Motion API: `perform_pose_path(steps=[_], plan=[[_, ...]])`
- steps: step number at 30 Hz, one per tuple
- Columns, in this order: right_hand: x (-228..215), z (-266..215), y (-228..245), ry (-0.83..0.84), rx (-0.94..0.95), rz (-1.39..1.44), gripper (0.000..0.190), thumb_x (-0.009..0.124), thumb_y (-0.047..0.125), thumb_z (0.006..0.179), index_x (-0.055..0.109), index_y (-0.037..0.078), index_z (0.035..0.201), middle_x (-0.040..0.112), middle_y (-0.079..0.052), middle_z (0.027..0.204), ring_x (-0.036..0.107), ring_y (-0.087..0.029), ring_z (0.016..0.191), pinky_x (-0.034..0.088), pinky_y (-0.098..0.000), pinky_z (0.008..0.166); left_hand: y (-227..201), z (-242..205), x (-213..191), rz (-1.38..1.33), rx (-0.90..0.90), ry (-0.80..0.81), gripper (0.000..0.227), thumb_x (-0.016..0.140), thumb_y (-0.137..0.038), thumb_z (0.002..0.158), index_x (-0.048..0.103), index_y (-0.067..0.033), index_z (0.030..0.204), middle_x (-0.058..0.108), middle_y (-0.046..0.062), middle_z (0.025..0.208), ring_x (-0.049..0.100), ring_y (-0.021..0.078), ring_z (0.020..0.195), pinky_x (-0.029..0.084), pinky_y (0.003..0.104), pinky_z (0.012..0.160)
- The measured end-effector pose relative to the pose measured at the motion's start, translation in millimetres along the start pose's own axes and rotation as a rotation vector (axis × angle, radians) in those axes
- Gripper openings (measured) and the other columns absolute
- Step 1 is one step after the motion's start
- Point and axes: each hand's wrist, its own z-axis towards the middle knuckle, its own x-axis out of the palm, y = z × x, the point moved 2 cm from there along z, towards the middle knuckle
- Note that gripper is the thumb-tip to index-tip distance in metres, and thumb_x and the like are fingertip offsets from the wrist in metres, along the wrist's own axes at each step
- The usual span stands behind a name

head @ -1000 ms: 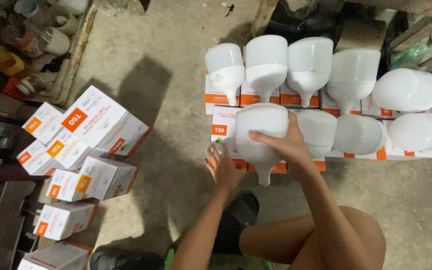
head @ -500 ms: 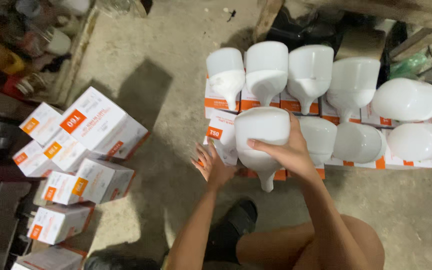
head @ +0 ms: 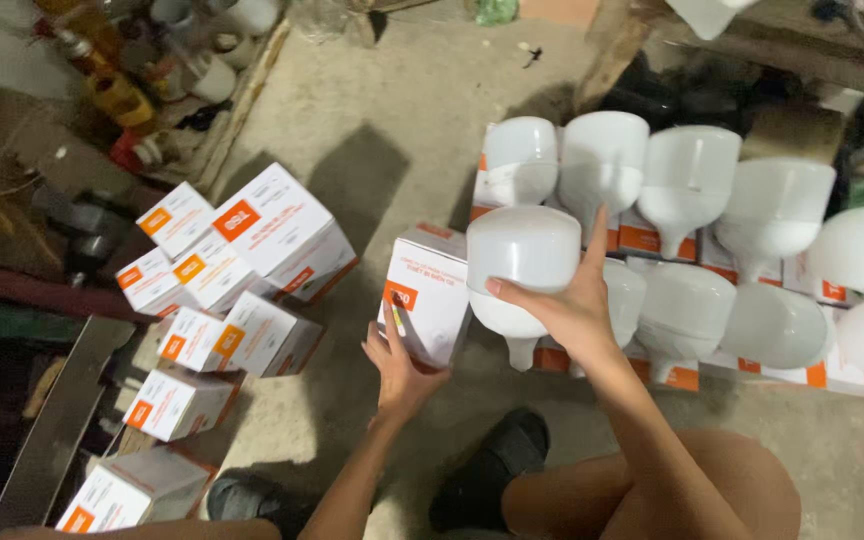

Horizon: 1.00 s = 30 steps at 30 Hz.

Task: The person places large LED light bulbs into cardboard boxes and closes the lids by hand while organizing them on the floor.

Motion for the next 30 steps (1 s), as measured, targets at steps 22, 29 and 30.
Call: perform_pose_path(steps=[22, 29, 30], plan=[[109.7, -2.3, 2.4, 0.216, -0.088, 0.086, 0.152, 0.094, 0.026, 0.062, -0.02, -0.004, 0.158, 0.056, -0.024, 0.143, 0.061, -0.032, 0.13, 0.052, -0.0429, 0.107, 68.3, -26.3, -34.0, -0.307, -0.185, -0.128, 0.154, 0.103, -0.03, 0.051, -0.003, -0.0156, 0.162, 0.017, 0.03, 0.156, 0.031, 0.0468, 0.141, 0.037, 0.055, 0.114], [152.1, -30.5, 26.6, 0.343, -0.281, -0.191, 0.159, 0.098, 0.039, 0.053, -0.013, -0.007, 0.157, 0.056, -0.027, 0.141, 0.059, -0.034, 0.131, 0.043, -0.0396, 0.114, 26.0, -10.7, -183.9, -0.004, 0.072, 0.114, 0.147, 0.103, -0.048, 0.048, 0.013, -0.0156, 0.159, 0.029, 0.026, 0.151, 0.032, 0.0447, 0.139, 0.031, 0.055, 0.114], [157.1, -44.1, 30.1, 0.386, -0.407, -0.235, 0.158, 0.099, 0.038, 0.05, -0.007, -0.008, 0.158, 0.055, -0.028, 0.143, 0.057, -0.036, 0.133, 0.042, -0.0422, 0.115, 18.9, -9.4, -202.2, -0.086, 0.176, 0.114, 0.148, 0.1, -0.053, 0.049, 0.012, -0.0111, 0.16, 0.034, 0.025, 0.15, 0.036, 0.0428, 0.139, 0.032, 0.055, 0.116]])
